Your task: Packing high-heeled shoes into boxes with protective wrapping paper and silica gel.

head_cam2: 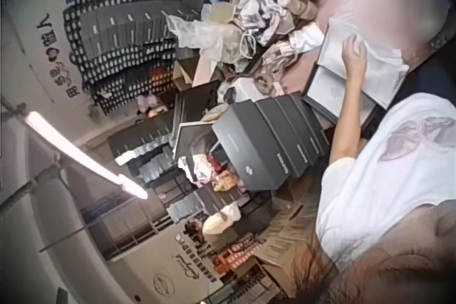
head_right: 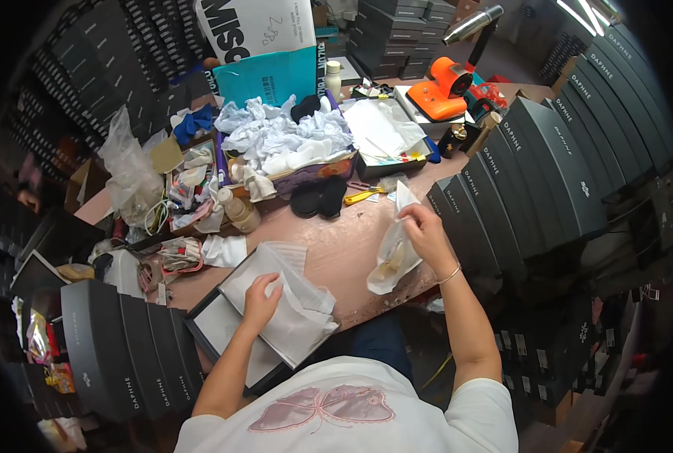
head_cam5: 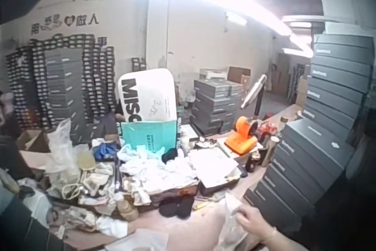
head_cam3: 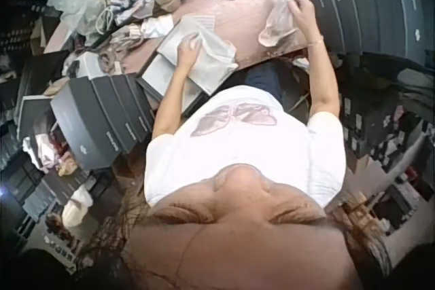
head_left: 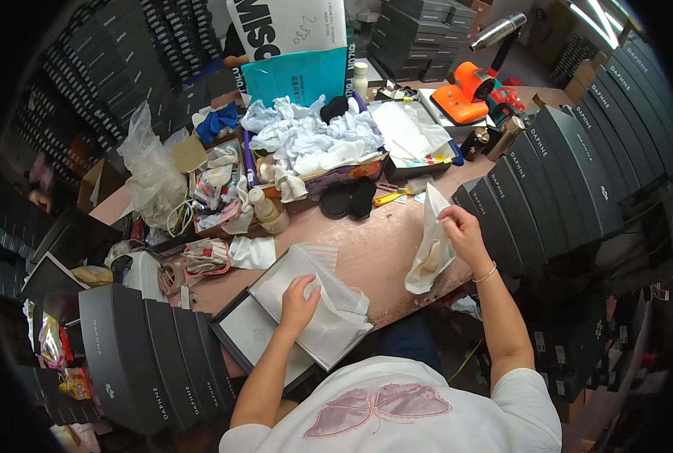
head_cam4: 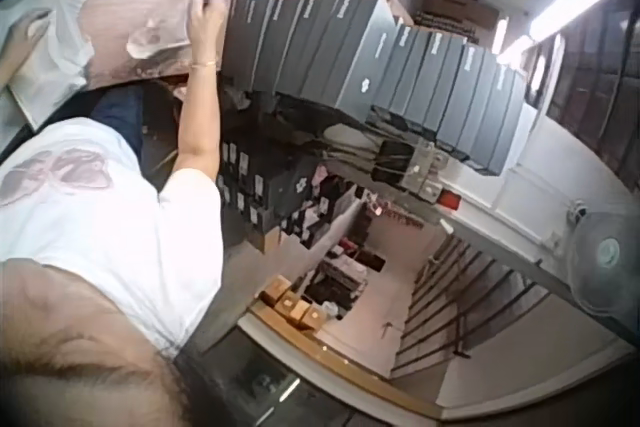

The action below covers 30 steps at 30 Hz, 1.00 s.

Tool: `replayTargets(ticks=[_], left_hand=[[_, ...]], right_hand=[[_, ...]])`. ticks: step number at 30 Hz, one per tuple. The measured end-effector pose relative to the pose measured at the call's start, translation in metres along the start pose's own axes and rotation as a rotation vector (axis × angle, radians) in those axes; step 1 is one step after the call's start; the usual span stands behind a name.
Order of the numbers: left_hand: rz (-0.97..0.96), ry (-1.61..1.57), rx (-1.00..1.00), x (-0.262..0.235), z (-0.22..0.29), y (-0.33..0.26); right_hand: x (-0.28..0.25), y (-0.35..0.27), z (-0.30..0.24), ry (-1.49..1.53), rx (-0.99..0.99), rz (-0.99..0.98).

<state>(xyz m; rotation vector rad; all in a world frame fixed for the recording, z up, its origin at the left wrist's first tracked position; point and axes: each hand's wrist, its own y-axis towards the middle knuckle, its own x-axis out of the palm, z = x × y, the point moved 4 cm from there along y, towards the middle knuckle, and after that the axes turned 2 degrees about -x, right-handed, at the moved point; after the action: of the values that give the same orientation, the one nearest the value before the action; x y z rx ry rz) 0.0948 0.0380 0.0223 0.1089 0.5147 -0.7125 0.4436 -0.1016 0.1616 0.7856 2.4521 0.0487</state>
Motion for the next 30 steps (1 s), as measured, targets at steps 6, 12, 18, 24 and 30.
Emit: replayTargets(ticks=[6,12,18,24,30], left_hand=[[-0.484,-1.519,-0.492,0.046,0.089,-0.026],[-0.143,-1.028,-0.411,0.022,0.020,-0.113],[0.108,0.120,-0.176,-0.093,0.020,-0.097],[0.606,-1.089,-0.389,-0.022,-0.019,-0.039],[0.456,-0.453,-0.454,0.079,-0.052,-0.038]], right_hand=[[0.095,-0.075,-0.158,0.483,-0.350,-0.857],[0.137,-0.168,-0.094,0.868,0.449,-1.431],[0.143,-0.149,-0.088,0.263,-0.136,-1.052],[0.243,-0.143,-0.021,0.073,0.037,-0.724],[0.215,-0.137,-0.028,0.016,0.065,-0.883]])
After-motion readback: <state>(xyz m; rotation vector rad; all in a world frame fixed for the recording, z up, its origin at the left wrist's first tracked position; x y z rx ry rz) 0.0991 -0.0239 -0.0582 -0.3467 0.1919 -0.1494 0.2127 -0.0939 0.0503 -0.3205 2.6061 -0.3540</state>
